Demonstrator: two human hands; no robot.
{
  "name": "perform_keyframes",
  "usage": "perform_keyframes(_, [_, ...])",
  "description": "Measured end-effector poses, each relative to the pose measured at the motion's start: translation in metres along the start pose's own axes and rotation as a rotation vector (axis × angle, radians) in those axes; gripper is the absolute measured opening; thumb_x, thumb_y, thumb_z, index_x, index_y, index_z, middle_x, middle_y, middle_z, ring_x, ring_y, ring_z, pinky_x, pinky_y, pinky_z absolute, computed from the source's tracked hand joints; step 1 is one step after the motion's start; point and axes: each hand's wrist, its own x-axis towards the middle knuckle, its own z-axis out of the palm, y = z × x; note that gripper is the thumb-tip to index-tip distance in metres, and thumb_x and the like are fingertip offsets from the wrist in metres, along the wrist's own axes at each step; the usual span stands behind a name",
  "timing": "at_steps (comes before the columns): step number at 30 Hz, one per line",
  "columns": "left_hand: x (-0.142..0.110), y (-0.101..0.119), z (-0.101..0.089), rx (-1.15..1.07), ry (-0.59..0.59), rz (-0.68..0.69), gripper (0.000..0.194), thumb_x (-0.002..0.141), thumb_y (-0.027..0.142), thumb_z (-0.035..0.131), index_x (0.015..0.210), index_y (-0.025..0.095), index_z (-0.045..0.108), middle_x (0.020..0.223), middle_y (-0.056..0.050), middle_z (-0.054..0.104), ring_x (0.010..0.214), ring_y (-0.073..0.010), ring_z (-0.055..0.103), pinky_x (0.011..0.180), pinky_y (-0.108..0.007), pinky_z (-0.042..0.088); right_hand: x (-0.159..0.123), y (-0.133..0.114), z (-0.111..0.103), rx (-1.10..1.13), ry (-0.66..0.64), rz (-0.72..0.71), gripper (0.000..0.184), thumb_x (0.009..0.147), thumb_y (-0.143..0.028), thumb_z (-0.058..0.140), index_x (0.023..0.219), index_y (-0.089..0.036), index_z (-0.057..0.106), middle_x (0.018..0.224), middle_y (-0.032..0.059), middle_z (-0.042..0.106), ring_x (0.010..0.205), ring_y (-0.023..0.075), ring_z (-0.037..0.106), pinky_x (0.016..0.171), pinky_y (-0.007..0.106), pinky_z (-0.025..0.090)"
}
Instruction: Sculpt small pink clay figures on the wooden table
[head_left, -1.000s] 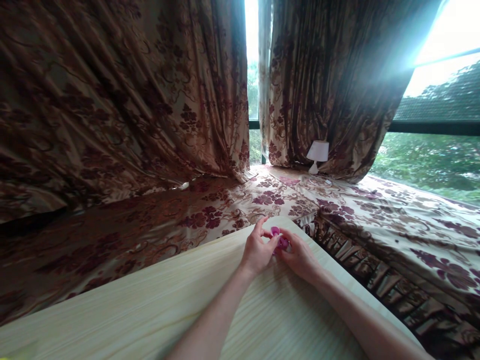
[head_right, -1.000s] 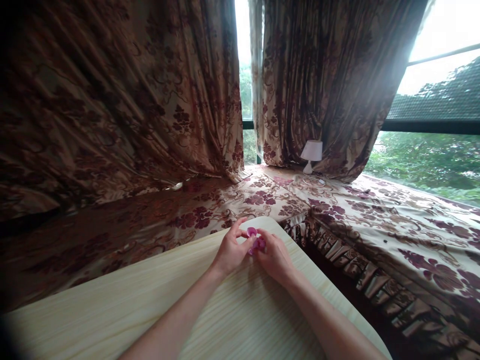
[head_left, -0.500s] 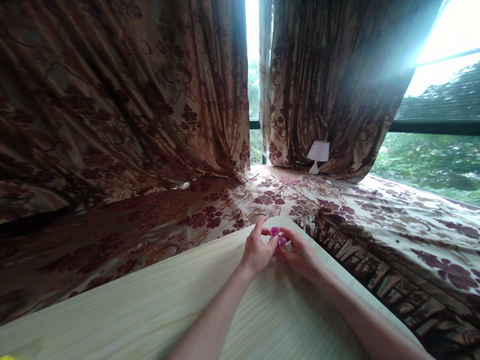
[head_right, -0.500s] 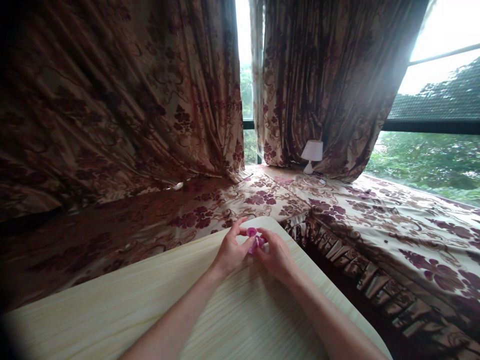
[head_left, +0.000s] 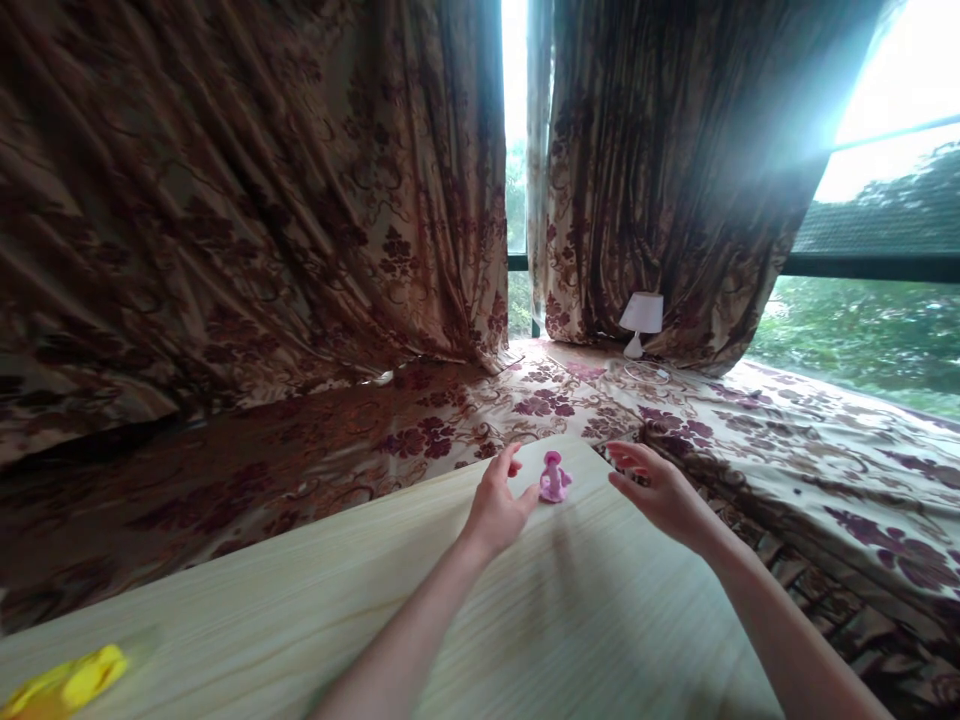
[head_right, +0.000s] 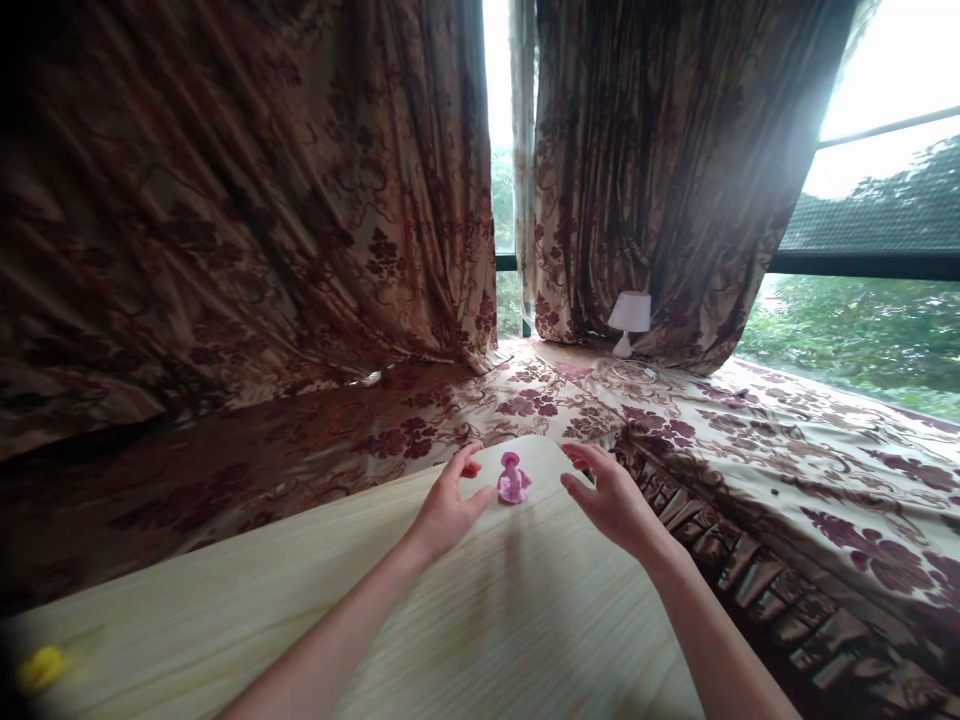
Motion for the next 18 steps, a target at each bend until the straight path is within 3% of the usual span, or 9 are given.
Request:
perform_keyframes(2, [-0.014, 0.012, -0.021, 0.075, -0.02, 0.001, 0.052, 0.071, 0.027, 0.059, 0.12, 0.018, 0.046, 0.102, -0.006, 0.056, 0.092, -0.017, 0.054, 0.087, -0.033, 0.043, -0.025, -0.021, -0.004, -0.002, -0.027, -0.024, 0.029, 0.079, -0.028, 0.054, 0.108, -0.023, 0.057, 0.106, 0.0066, 0.059, 0.09, 0.0204, 0.058, 0.08, 0.035, 0.048])
perform_keyframes(5, [-0.051, 0.044, -0.057, 0.206, -0.124, 0.024, 0.042, 0.073, 0.027, 0.055, 0.114, 0.019, 0.053, 0.108, -0.008, 0.056, 0.093, -0.0182, 0.056, 0.085, -0.032, 0.044, -0.073, -0.056, 0.006, 0.01, -0.123, -0.064, 0.025, 0.082, -0.024, 0.049, 0.105, -0.025, 0.059, 0.106, 0.0057, 0.059, 0.096, 0.0203, 0.056, 0.084, 0.033, 0.046])
perform_keyframes(8, [-0.112, 0.084, -0.091, 0.343, -0.262, 0.087, 0.041, 0.074, 0.028, 0.055, 0.115, 0.026, 0.053, 0.115, -0.005, 0.056, 0.105, -0.0211, 0.052, 0.094, -0.035, 0.04, -0.119, -0.083, 0.024, -0.003, -0.167, -0.084, 0.026, 0.082, -0.02, 0.047, 0.104, -0.025, 0.06, 0.108, 0.0064, 0.058, 0.101, 0.0211, 0.053, 0.088, 0.033, 0.043])
perform_keyframes(11, [-0.187, 0.112, -0.116, 0.445, -0.275, 0.13, 0.044, 0.076, 0.032, 0.055, 0.119, 0.033, 0.049, 0.12, -0.002, 0.054, 0.112, -0.0211, 0.048, 0.097, -0.037, 0.039, -0.153, -0.101, 0.039, -0.083, -0.188, -0.106, 0.025, 0.081, -0.019, 0.047, 0.101, -0.024, 0.061, 0.108, 0.0069, 0.058, 0.1, 0.0218, 0.053, 0.087, 0.034, 0.041])
perform_keyframes(14, [-0.259, 0.111, -0.129, 0.561, -0.146, 0.186, 0.044, 0.074, 0.035, 0.057, 0.118, 0.033, 0.051, 0.118, -0.003, 0.057, 0.106, -0.0223, 0.054, 0.089, -0.035, 0.046, -0.163, -0.109, 0.046, -0.207, -0.181, -0.111, 0.025, 0.082, -0.021, 0.045, 0.101, -0.024, 0.062, 0.11, 0.0071, 0.058, 0.101, 0.022, 0.053, 0.088, 0.034, 0.039])
perform_keyframes(18, [-0.326, 0.084, -0.139, 0.719, 0.043, 0.293, 0.037, 0.072, 0.037, 0.06, 0.109, 0.032, 0.058, 0.105, -0.001, 0.065, 0.094, -0.0208, 0.061, 0.079, -0.03, 0.052, -0.146, -0.106, 0.047, -0.403, -0.208, -0.038, 0.034, 0.082, -0.026, 0.046, 0.114, -0.02, 0.055, 0.126, 0.0102, 0.049, 0.113, 0.0247, 0.045, 0.092, 0.037, 0.034])
